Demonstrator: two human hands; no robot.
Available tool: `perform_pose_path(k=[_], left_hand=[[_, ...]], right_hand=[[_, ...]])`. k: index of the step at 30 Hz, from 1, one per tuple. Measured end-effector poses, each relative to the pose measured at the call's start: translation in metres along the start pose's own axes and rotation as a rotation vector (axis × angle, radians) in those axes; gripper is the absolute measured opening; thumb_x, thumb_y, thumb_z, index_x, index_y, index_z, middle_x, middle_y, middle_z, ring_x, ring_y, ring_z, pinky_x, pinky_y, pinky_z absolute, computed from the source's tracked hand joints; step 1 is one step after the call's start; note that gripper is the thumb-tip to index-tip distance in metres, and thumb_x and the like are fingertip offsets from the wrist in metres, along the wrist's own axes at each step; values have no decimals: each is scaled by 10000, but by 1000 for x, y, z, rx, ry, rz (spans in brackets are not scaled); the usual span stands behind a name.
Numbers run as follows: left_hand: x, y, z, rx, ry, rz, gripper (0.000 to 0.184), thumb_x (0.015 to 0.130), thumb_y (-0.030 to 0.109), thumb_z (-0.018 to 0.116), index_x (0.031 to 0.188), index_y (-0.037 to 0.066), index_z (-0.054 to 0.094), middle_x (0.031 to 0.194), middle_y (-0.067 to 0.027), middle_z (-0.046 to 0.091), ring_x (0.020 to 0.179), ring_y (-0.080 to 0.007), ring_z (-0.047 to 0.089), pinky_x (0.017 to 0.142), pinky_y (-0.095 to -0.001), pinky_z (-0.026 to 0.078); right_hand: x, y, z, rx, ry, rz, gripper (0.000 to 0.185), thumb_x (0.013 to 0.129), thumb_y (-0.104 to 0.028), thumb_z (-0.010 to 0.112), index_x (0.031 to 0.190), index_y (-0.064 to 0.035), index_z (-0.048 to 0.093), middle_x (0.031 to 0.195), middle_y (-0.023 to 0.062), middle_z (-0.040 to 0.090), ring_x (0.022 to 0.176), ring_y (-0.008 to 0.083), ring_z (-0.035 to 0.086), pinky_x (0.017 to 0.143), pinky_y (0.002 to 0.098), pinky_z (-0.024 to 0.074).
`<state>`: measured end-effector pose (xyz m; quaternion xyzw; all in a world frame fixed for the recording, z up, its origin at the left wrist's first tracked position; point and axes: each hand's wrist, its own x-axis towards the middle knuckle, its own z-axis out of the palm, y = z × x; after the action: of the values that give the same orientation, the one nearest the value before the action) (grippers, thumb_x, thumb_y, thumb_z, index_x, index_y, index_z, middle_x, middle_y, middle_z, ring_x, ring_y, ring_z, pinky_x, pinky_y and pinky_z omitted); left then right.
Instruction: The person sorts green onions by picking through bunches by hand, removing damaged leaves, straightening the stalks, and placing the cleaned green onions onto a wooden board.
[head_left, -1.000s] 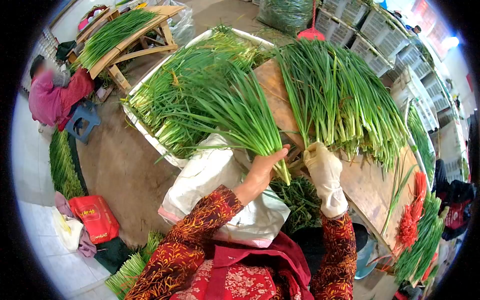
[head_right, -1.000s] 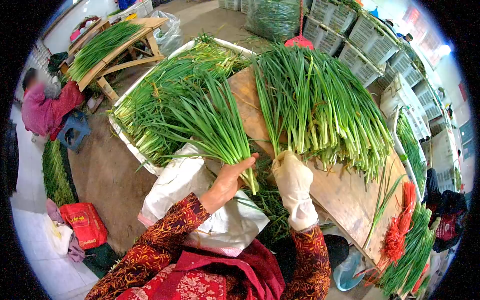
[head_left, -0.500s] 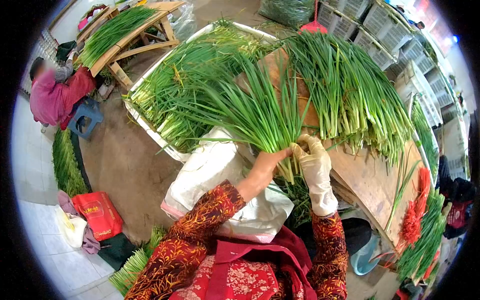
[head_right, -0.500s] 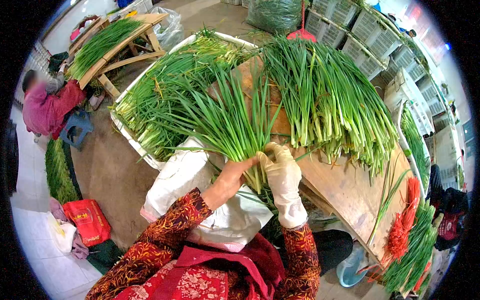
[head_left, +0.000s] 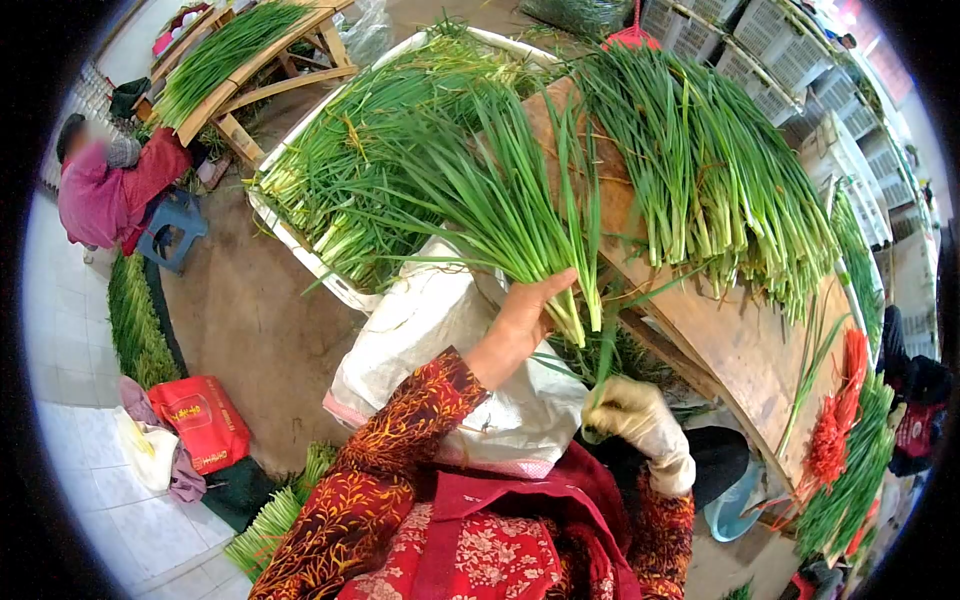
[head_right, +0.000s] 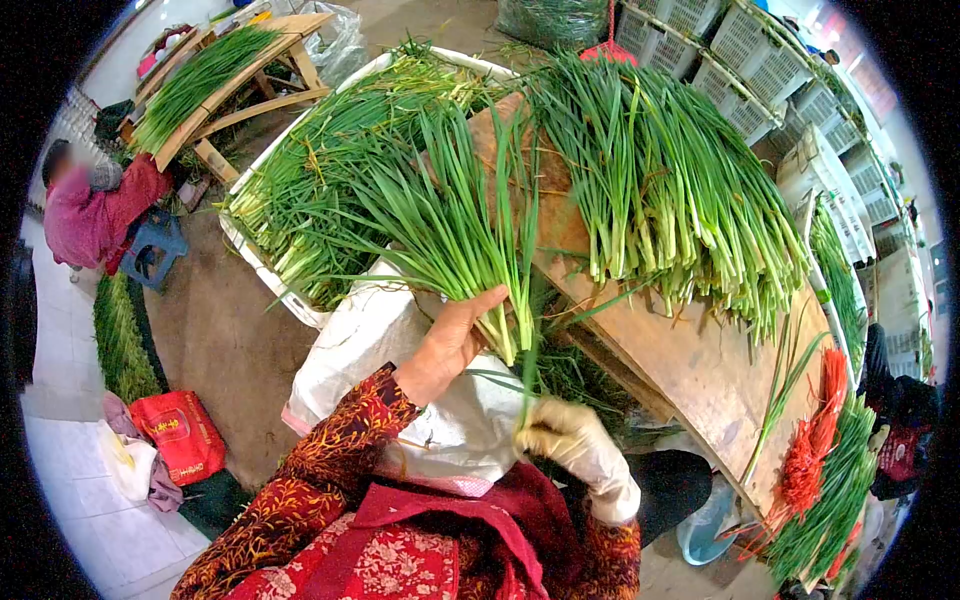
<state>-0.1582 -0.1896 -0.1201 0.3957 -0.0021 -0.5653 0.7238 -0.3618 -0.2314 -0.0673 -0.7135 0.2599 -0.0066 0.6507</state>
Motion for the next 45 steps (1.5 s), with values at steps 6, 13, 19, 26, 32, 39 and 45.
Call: perform_pose_path(k=[6,13,19,26,32,39,45], left_hand=[[1,-10,-7,2,-70,51,270,784,122,647,1028,50,556,912,-31,599,799,-131,582,661,-295,523],[-5,-10,-8,59,-66,114,307,787,108,648,1062,33,532,974,-19,576,845,-119,550,749,-263,466],[-9,-13,-13,71,-141,125,282,814,124,625,1063,18,548,982,-31,592,846,-120,577,746,-268,474],[-14,-11,-8,110,-106,96,281,808,130,634,1052,31,535,960,-12,572,828,-104,553,720,-257,463],[-12,-10,-7,176,-106,170,258,796,151,645,1006,47,538,883,-13,584,761,-98,565,669,-249,478],[-23,4,-9,65,-114,92,309,817,180,611,1069,26,520,1000,-71,594,882,-161,590,671,-280,514],[-29,7,-16,39,-189,56,352,834,158,555,1141,18,455,1053,-85,573,910,-181,580,674,-299,521]], right_hand=[[13,13,-14,-256,377,180,456,841,-438,515,1062,-44,575,814,94,622,680,167,571,645,281,458],[82,-11,-2,266,375,6,215,843,-203,588,950,-16,593,728,-16,555,609,53,433,551,188,372],[85,-12,10,54,496,88,267,847,-245,586,961,-4,600,718,8,573,664,55,474,614,201,408],[80,-6,16,4,529,-36,252,836,-221,602,968,-7,587,723,-15,557,616,49,452,558,201,379],[76,-8,18,70,592,-74,164,830,-156,592,907,-12,584,734,15,586,607,73,506,538,212,414],[47,36,-2,391,523,17,170,851,-207,585,932,-60,560,710,-14,555,500,24,398,449,151,325],[52,55,-5,403,529,131,173,863,-221,553,894,-52,575,637,-23,513,495,27,380,445,164,305]])
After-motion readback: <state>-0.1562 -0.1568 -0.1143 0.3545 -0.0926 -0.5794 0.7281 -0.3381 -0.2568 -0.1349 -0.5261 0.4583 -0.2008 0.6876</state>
